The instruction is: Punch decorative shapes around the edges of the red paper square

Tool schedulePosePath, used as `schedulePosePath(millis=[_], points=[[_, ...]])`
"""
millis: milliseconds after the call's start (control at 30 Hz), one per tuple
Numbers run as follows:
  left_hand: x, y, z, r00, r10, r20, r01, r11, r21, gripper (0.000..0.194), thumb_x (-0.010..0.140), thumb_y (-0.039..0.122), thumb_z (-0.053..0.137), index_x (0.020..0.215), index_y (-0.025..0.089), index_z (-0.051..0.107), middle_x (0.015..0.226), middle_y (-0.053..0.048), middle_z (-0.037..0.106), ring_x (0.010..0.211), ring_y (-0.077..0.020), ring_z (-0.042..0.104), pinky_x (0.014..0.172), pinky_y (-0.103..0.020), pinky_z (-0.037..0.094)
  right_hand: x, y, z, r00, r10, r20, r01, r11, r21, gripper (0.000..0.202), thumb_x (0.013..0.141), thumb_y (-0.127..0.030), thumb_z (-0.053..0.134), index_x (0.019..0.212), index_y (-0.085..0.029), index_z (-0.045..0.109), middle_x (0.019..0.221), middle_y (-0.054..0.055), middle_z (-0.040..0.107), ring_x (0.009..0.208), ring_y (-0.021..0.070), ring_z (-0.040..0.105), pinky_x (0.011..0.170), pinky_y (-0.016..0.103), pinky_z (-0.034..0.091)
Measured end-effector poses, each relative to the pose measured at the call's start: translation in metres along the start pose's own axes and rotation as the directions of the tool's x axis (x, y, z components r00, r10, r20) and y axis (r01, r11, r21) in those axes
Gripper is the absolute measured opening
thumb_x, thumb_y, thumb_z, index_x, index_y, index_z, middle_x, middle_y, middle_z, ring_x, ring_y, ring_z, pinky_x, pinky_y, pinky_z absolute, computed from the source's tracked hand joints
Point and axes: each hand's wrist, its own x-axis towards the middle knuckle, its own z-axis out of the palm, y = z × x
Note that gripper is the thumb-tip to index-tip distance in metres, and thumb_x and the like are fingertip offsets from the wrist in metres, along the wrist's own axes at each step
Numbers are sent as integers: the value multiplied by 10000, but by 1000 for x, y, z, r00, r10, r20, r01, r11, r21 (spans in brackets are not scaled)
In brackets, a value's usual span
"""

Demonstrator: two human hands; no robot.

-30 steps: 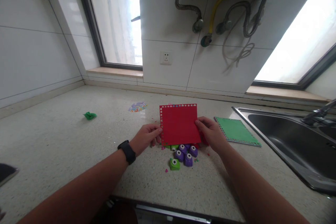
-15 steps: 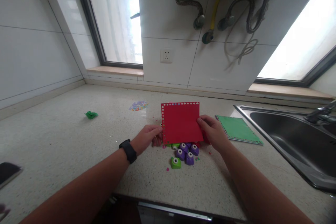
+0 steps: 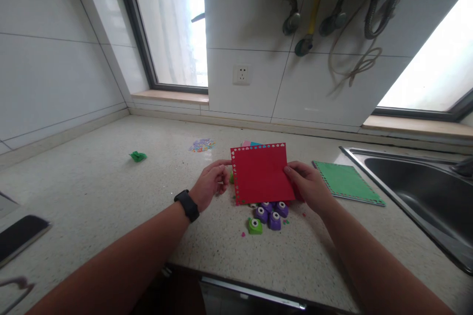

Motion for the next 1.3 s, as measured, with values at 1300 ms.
schedulePosePath(millis=[1300], points=[[11, -8, 1, 959, 62, -278, -54, 998, 36, 355, 837, 496, 709, 736, 188, 564, 477, 66, 502, 379, -54, 372, 358, -165, 228, -11, -12, 16, 877, -372, 304, 480, 651, -588, 139, 987, -277, 549, 1029, -209, 662, 963, 75, 687, 930, 241, 599, 843, 397, 458]])
